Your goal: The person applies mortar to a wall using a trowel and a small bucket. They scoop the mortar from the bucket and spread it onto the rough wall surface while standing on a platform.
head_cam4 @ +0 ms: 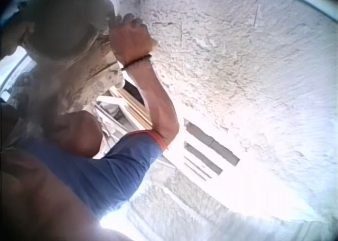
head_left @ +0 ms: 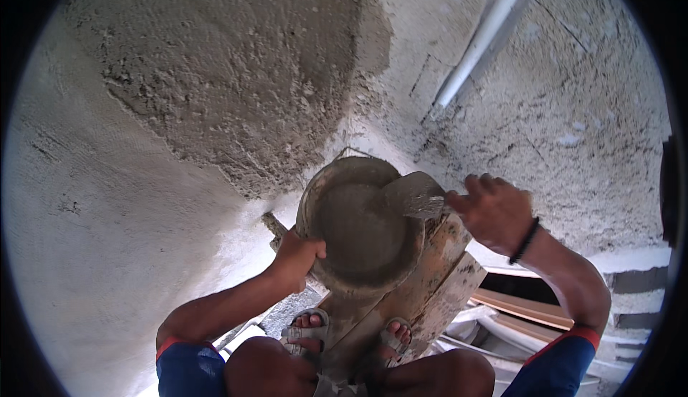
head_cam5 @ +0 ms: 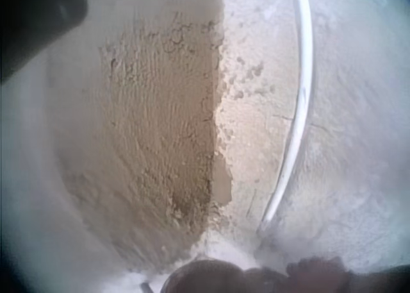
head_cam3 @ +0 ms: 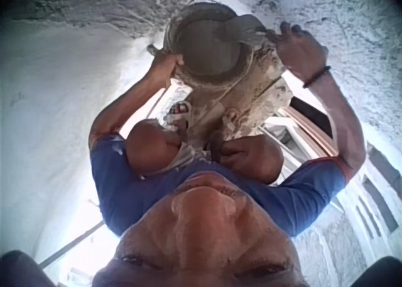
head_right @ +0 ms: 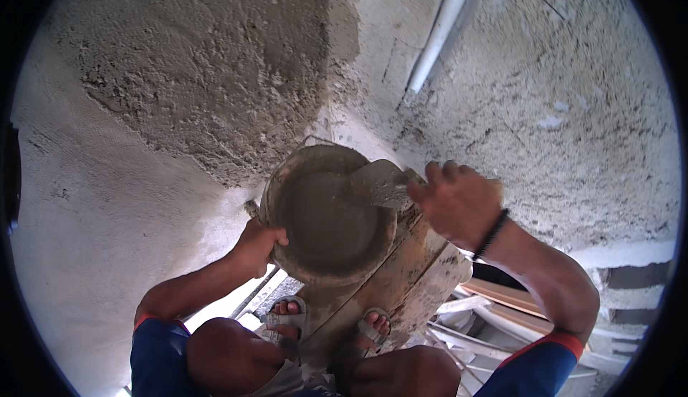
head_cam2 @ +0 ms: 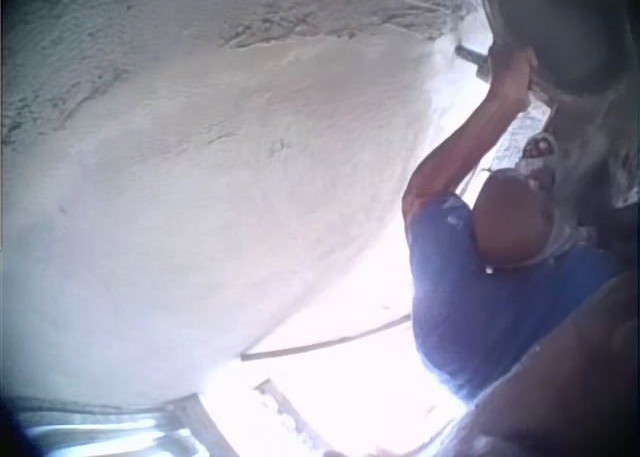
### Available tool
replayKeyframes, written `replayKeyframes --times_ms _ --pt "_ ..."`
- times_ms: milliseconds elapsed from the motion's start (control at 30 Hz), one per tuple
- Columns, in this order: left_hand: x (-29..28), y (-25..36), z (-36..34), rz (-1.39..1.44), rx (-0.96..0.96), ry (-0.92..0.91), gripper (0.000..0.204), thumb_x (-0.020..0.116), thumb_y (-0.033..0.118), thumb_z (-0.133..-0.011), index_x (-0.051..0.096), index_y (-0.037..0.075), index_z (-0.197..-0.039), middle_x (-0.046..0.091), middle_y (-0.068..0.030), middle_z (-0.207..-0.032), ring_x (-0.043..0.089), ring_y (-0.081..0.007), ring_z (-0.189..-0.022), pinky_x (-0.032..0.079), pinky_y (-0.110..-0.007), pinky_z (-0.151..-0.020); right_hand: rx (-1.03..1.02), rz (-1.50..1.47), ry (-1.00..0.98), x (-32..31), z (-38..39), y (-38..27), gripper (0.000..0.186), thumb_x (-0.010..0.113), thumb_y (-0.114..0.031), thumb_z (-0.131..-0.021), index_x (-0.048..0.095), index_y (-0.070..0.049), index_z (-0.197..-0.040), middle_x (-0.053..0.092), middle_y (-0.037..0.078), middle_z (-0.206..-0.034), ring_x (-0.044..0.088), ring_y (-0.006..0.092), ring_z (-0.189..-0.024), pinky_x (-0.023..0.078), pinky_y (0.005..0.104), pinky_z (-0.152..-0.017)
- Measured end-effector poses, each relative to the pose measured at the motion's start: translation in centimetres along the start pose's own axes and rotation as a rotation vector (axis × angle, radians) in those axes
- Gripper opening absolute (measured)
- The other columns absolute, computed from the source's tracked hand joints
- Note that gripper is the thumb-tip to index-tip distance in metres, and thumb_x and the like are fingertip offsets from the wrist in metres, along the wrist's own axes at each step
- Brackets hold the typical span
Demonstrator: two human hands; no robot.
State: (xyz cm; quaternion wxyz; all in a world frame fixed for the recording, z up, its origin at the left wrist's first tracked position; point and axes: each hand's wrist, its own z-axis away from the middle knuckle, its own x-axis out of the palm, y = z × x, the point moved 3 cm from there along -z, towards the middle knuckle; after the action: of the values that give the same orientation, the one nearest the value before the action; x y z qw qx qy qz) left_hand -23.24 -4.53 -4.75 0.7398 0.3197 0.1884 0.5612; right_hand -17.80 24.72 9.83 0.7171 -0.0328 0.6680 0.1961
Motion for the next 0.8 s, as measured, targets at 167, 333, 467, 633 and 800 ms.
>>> replayKeyframes --times_ms 167,333,467,633,800 --pt "1.1 0.2 -0.5 -0.095 0.075 0.109 0.038 0.058 -0.002 -0.065 0.057 0.001 -0.103 0.060 -0.0095 -0.085 0.061 -0.0229 -0.073 0.052 -0.039 -0.055 -0.014 -0.132 -0.179 8.5 -0.2 -2.6 0.025 0.057 -0.016 -0.082 0.065 -0.010 -0.105 0.065 0.019 -0.086 0.066 0.0331 -0.076 0.055 0.0446 -0.065" --pt "1.5 1.4 0.5 -0.028 0.055 0.006 0.045 0.056 -0.003 -0.064 0.055 0.002 -0.108 0.058 -0.0085 -0.089 0.060 -0.0223 -0.078 0.051 -0.037 -0.061 -0.122 -0.468 -0.302 10.3 -1.3 -4.4 0.039 0.063 -0.020 -0.076 0.063 -0.008 -0.112 0.066 0.020 -0.091 0.066 0.0333 -0.082 0.054 0.0439 -0.071" --pt "0.6 1.0 1.2 0.074 0.057 -0.048 0.052 0.055 -0.005 -0.062 0.052 0.003 -0.114 0.057 -0.0074 -0.093 0.059 -0.0215 -0.083 0.051 -0.036 -0.061 -0.123 -0.664 -0.145 9.2 -1.4 -3.3 0.048 0.066 -0.023 -0.073 0.061 -0.009 -0.119 0.066 0.018 -0.093 0.065 0.0357 -0.085 0.053 0.0445 -0.075" --pt "-1.0 0.0 1.5 0.171 0.046 -0.039 0.049 0.055 -0.008 -0.062 0.054 0.000 -0.110 0.059 -0.0083 -0.093 0.060 -0.0234 -0.084 0.052 -0.038 -0.071 -0.214 -0.762 0.063 1.7 -2.4 -0.8 0.039 0.071 -0.018 -0.073 0.062 -0.005 -0.108 0.066 0.017 -0.091 0.066 0.0336 -0.080 0.054 0.0402 -0.072" --pt "-3.0 -1.0 1.9 0.222 0.030 0.039 0.046 0.054 -0.009 -0.063 0.054 -0.002 -0.108 0.060 -0.0103 -0.092 0.061 -0.0253 -0.086 0.053 -0.040 -0.073 -0.133 -0.762 -0.221 -7.6 -4.4 2.2 0.029 0.070 -0.020 -0.076 0.062 -0.004 -0.098 0.066 0.017 -0.094 0.065 0.0318 -0.084 0.052 0.0385 -0.075"
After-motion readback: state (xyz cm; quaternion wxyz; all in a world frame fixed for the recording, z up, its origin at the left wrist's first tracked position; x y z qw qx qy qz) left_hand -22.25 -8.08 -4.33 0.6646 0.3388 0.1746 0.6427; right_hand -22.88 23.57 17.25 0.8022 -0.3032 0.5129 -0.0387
